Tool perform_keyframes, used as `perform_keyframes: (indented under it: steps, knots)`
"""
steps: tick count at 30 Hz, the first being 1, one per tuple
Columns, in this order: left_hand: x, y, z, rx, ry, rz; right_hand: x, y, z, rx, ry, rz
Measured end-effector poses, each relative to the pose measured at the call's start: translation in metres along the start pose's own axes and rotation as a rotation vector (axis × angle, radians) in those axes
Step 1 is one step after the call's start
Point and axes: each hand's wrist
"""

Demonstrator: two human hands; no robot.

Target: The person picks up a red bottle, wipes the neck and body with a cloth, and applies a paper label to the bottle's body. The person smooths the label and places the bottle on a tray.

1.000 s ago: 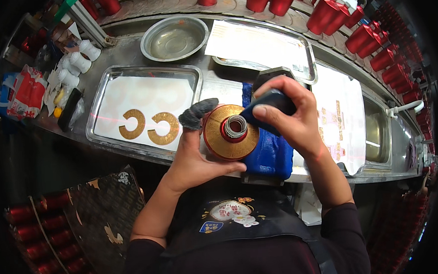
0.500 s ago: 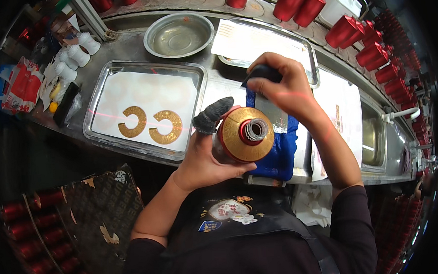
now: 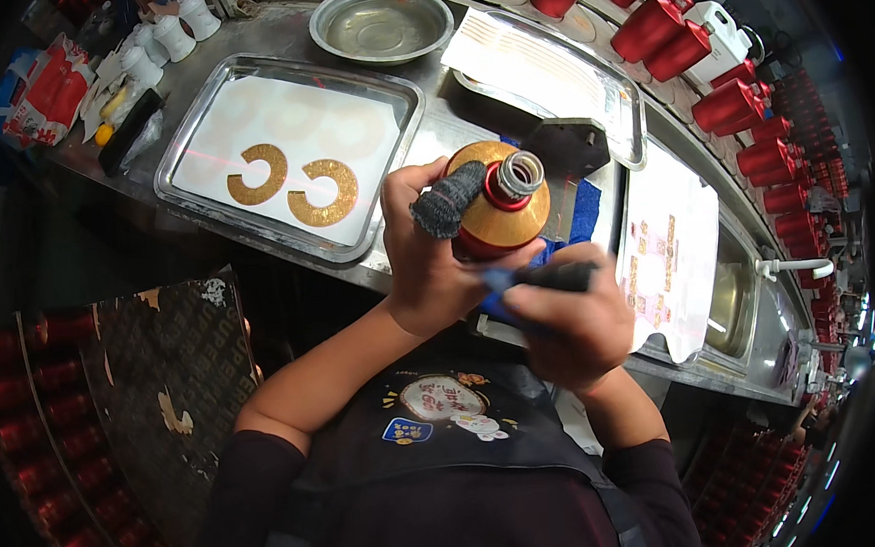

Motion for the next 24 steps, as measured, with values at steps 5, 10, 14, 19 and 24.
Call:
perform_keyframes:
  steps: [5, 10, 14, 19, 24]
  knots:
    - [-0.011, 0.004, 0.003, -0.109, 0.118, -0.076, 0.005, 0.002, 0.0, -0.017, -0.097, -0.233]
    - [-0.031, 0.017, 0.006, -0.318, 0.373, -0.167, -0.003, 0.003, 0.015, -0.14, -0.066, -0.129]
    - [-0.026, 0.009, 0.019, -0.053, 0.373, -0.044, -0.022, 0.012, -0.002, 0.162, 0.167, 0.091]
    - [-0.028, -0.025, 0.059, -0.226, 0.252, -0.278, -0.054, -0.007, -0.046, 1.04, -0.054, 0.497]
    - [0.014, -0.043, 0.059, -0.612, 0.421, -0.585, -0.064, 0.007, -0.094, 0.898, 0.152, 0.17]
Point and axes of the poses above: each hand's wrist, its own z-axis towards the middle knuckle, its own x-axis out of the palm, y = z × x, and after that the axes turned 13 degrees about -z, right-handed
